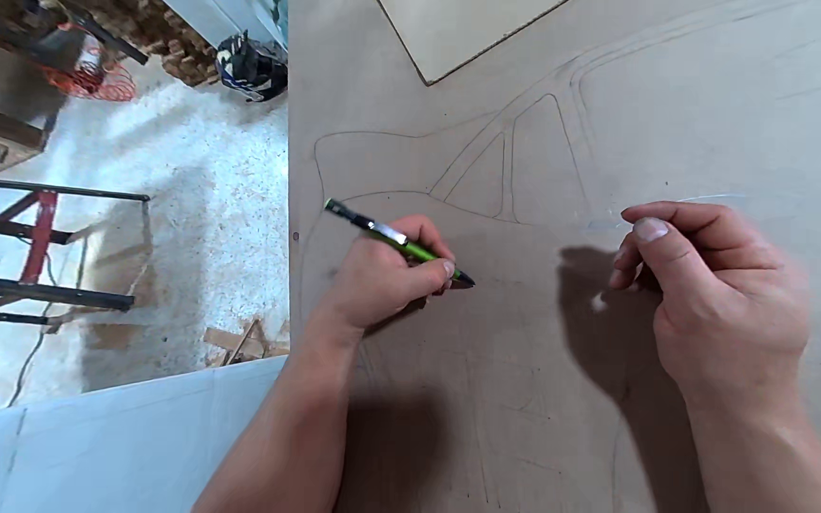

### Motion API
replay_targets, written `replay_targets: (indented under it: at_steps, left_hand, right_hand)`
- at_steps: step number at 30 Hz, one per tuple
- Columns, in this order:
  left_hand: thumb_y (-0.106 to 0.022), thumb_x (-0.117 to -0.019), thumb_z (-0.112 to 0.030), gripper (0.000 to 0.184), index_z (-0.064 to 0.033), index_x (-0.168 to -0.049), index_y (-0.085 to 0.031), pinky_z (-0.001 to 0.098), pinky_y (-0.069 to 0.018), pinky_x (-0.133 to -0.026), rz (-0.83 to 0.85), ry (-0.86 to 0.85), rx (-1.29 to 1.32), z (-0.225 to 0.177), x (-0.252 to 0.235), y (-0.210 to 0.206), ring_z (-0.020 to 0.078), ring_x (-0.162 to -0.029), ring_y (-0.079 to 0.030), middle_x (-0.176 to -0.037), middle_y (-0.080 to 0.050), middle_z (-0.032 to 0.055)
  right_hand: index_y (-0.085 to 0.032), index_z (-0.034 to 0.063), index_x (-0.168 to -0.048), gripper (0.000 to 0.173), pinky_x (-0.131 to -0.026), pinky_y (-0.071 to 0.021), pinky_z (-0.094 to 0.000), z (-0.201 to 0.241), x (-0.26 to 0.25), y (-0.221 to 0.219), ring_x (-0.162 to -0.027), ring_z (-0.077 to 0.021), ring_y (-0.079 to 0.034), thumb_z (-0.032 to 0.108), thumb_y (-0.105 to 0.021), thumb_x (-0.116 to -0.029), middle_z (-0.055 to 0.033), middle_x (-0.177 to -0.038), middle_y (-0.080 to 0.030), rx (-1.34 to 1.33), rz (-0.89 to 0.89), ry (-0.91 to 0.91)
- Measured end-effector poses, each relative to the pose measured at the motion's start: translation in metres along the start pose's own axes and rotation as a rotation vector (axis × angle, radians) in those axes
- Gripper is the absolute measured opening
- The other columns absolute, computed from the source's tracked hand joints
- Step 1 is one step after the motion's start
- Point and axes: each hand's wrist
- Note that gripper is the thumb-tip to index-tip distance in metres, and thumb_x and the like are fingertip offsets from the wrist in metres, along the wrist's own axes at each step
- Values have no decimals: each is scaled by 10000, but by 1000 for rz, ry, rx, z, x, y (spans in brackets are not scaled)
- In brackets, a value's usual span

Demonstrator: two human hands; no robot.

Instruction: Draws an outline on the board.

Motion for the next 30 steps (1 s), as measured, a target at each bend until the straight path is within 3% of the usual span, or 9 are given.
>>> replay_targets:
  at_steps: [6,25,30]
  left_hand:
    - [-678,-844,-122,50,-115,-814,-639,230,-454,-441,172,-84,-67,3,-23,7,94,-547,-587,-771,-688,33]
    - [-693,-867,-95,35,-91,-872,-659,233,-524,-448,106,-144,-87,2,-21,4,105,-545,-630,-729,-690,25]
    - [-689,-864,-104,41,-104,-859,-648,227,-508,-435,111,-151,-116,2,-22,5,102,-530,-618,-709,-679,17]
  right_hand:
    - [-689,71,-1145,188,-616,-612,-271,-4,-1,0,-691,-115,-677,188,-573,-1054,10,-840,-687,57,11,39]
    - [-692,99,-1108,166,-594,-598,-255,-6,-2,0,-665,-92,-667,192,-561,-1062,40,-797,-681,103,29,96]
    - [-692,103,-1104,171,-561,-588,-250,-10,-5,-1,-650,-97,-666,204,-558,-1066,36,-799,-688,104,26,108]
Point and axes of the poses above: each hand's wrist, its own x-axis away from the middle knuckle, its own y-axis out of the back of the hand, z = x × y
